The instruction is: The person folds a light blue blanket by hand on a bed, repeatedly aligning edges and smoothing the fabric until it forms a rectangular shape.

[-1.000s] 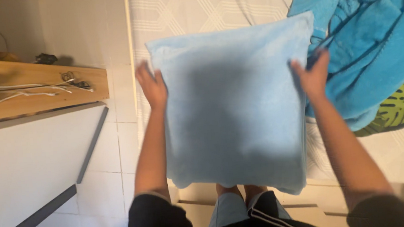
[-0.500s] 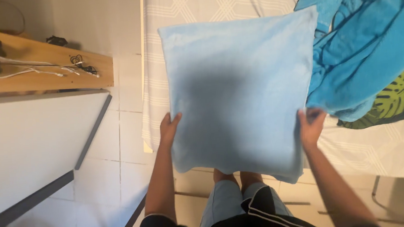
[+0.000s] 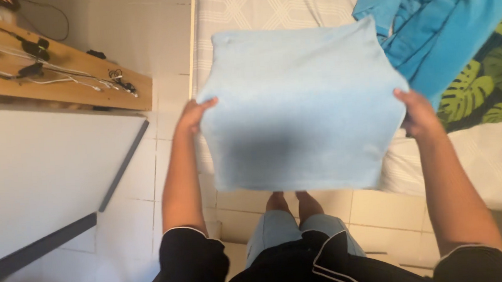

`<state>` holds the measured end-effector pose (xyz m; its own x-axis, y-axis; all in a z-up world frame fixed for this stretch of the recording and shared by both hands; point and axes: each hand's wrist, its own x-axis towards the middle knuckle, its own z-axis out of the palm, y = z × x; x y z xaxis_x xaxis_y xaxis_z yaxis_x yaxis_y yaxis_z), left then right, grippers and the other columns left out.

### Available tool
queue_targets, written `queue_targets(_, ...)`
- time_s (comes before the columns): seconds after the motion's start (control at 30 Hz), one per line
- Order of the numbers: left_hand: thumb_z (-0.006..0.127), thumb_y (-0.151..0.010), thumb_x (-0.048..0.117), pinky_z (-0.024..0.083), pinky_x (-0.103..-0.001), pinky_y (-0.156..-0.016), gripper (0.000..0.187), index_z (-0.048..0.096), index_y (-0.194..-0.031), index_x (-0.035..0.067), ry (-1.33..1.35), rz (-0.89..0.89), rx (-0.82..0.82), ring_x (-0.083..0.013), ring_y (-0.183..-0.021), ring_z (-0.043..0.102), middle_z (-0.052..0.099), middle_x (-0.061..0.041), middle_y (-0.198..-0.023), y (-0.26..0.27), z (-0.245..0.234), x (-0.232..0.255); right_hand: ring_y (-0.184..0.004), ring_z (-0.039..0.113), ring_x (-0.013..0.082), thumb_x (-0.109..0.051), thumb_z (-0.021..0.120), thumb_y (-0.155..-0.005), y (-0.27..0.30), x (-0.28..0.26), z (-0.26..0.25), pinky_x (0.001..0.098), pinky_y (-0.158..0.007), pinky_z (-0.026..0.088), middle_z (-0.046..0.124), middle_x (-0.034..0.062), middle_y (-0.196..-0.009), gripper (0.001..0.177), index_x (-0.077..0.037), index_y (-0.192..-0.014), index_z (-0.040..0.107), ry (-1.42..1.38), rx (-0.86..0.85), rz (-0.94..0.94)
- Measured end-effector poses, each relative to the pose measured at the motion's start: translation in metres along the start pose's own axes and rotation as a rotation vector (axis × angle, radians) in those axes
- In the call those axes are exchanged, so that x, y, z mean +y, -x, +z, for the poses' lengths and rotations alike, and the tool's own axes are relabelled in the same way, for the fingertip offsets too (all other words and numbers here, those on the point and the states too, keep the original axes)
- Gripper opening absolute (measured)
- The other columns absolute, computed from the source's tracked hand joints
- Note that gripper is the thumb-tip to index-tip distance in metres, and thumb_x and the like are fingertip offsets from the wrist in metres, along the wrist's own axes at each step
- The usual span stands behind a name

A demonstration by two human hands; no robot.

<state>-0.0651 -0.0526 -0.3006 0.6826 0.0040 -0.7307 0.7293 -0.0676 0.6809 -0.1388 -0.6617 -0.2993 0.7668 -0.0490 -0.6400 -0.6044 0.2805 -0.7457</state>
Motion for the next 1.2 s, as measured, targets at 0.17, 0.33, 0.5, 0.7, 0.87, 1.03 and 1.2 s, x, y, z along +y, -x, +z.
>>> queue_targets(0.17, 0.08, -0.088, 0.019, 0.061, -0.038, -0.093, 0.048, 0.065, -0.126, -0.005, 0.254, 0.382, -0.065, -0.0256, -0.104, 0.073, 0.074, -0.017, -0.117, 0.03, -0.004, 0.123, -0.132, 0.061, 0.0268, -0.023, 0.07, -0.104, 0.015, -0.12, 0.027, 0.0444, -0.123, 0.045, 0.06, 0.0126, -0.143, 0.055, 0.002, -0.148, 0.05, -0.13, -0.167, -0.407)
queue_targets(0.33, 0.08, -0.091, 0.019, 0.057, -0.036, -0.1, 0.047, 0.064, -0.128, -0.005, 0.22, 0.672, -0.103, -0.0234, -0.11, 0.071, 0.073, -0.015, -0.121, 0.08, -0.013, 0.16, -0.134, 0.059, 0.0256, -0.021, 0.071, -0.107, 0.089, -0.155, 0.046, 0.0412, -0.125, 0.045, 0.06, 0.0144, -0.146, 0.056, 0.006, -0.151, 0.049, -0.104, -0.276, -0.625)
queue_targets(0.5, 0.082, -0.082, 0.014, 0.056, -0.033, -0.096, 0.048, 0.066, -0.125, 0.0, -0.062, 0.645, -0.029, -0.0161, -0.105, 0.069, 0.073, -0.006, -0.116, 0.096, -0.041, 0.058, -0.129, 0.058, 0.0205, -0.015, 0.069, -0.093, 0.11, -0.041, -0.001, 0.0365, -0.115, 0.044, 0.064, 0.0068, -0.139, 0.06, 0.0, -0.148, 0.053, 0.071, -0.124, -0.486)
queue_targets(0.7, 0.081, -0.078, 0.013, 0.056, -0.032, -0.092, 0.042, 0.073, -0.118, 0.003, -0.268, 0.171, 0.09, -0.0162, -0.097, 0.07, 0.078, -0.007, -0.109, 0.092, -0.041, -0.187, -0.111, 0.067, 0.0205, 0.001, 0.063, -0.086, 0.11, 0.191, -0.053, 0.0372, -0.103, 0.049, 0.075, 0.0143, -0.121, 0.04, 0.004, -0.126, 0.068, 0.427, -0.099, 0.046)
queue_targets(0.87, 0.072, -0.079, 0.006, 0.045, -0.034, -0.102, 0.055, 0.064, -0.133, 0.006, -0.428, 0.006, 0.128, -0.0194, -0.115, 0.062, 0.07, -0.011, -0.123, 0.077, -0.043, -0.291, -0.12, 0.063, 0.0261, -0.002, 0.058, -0.082, 0.125, 0.256, -0.032, 0.0391, -0.109, 0.044, 0.072, 0.0158, -0.129, 0.059, 0.002, -0.141, 0.06, 0.449, -0.03, 0.295)
queue_targets(1.03, 0.053, -0.087, 0.018, 0.049, -0.035, -0.098, 0.056, 0.062, -0.14, 0.004, -0.161, 0.088, 0.015, -0.026, -0.105, 0.063, 0.072, -0.018, -0.117, 0.021, -0.065, -0.236, -0.128, 0.056, 0.032, -0.046, 0.06, -0.093, 0.077, 0.209, -0.044, 0.0453, -0.11, 0.04, 0.061, 0.0187, -0.139, 0.075, 0.004, -0.147, 0.049, 0.29, -0.035, 0.265)
queue_targets(1.2, 0.08, -0.088, 0.041, 0.049, -0.036, -0.097, 0.071, 0.051, -0.141, 0.003, -0.239, 0.21, 0.323, -0.023, -0.113, 0.061, 0.064, -0.017, -0.124, -0.049, -0.001, -0.143, -0.125, 0.057, 0.0291, -0.047, 0.066, -0.094, -0.004, 0.159, 0.001, 0.0447, -0.104, 0.047, 0.06, 0.0165, -0.137, 0.074, 0.005, -0.144, 0.05, 0.068, 0.056, 0.179)
